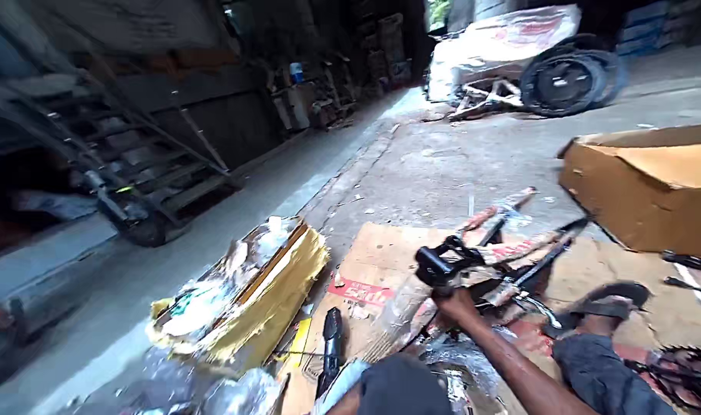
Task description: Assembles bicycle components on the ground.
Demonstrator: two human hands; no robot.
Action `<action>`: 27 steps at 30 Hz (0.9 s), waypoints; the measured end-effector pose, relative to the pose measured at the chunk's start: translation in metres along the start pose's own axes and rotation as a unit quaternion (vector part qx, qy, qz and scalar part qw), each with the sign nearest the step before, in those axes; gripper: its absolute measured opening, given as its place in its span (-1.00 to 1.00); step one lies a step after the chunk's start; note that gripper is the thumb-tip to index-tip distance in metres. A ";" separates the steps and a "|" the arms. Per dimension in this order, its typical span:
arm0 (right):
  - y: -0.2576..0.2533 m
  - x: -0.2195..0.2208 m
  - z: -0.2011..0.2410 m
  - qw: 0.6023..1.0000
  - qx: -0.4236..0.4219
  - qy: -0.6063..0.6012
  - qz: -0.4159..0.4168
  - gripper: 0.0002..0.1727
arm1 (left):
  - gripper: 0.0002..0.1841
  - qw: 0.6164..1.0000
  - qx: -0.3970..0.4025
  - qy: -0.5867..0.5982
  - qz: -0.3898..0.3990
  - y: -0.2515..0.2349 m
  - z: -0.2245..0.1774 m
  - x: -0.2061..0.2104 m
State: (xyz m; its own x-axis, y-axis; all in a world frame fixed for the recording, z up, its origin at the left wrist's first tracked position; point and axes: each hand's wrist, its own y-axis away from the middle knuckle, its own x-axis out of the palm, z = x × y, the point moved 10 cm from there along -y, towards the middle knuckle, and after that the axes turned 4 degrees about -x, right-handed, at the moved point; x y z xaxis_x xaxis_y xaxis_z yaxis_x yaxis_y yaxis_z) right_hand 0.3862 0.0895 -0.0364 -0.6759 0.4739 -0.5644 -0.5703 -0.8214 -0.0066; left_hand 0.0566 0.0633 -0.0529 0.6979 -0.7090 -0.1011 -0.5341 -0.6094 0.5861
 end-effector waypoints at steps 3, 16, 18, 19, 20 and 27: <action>0.013 -0.008 -0.014 0.996 -0.019 -0.053 -0.068 -0.69 | -0.60 0.992 0.025 0.011 0.126 -0.027 0.076 -0.026; 0.026 -0.020 -0.042 0.964 -0.057 -0.222 -0.133 -0.28 | -0.45 0.899 -0.261 -0.326 -0.129 -0.154 0.265 -0.191; 0.024 -0.021 -0.047 0.968 -0.038 -0.206 -0.138 -0.18 | -0.54 0.888 -0.274 -0.344 -0.134 -0.155 0.255 -0.192; 0.028 -0.020 -0.044 0.971 -0.029 -0.198 -0.133 -0.15 | -0.57 0.884 -0.265 -0.349 -0.160 -0.151 0.245 -0.198; 0.030 -0.021 -0.045 0.974 -0.025 -0.187 -0.127 -0.17 | -0.59 0.880 -0.249 -0.351 -0.202 -0.146 0.233 -0.208; 0.012 -0.003 -0.058 0.989 -0.038 -0.129 -0.062 -0.13 | -0.16 0.882 -0.201 -0.321 -0.282 -0.132 0.205 -0.281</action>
State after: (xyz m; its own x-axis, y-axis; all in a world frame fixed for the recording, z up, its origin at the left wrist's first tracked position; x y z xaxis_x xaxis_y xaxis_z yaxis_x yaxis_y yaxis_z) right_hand 0.4080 0.0599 -0.0825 -0.7057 0.6295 -0.3253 -0.6259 -0.7690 -0.1303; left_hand -0.1667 0.2705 -0.2665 0.3159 -0.4674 -0.8257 0.1125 -0.8456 0.5218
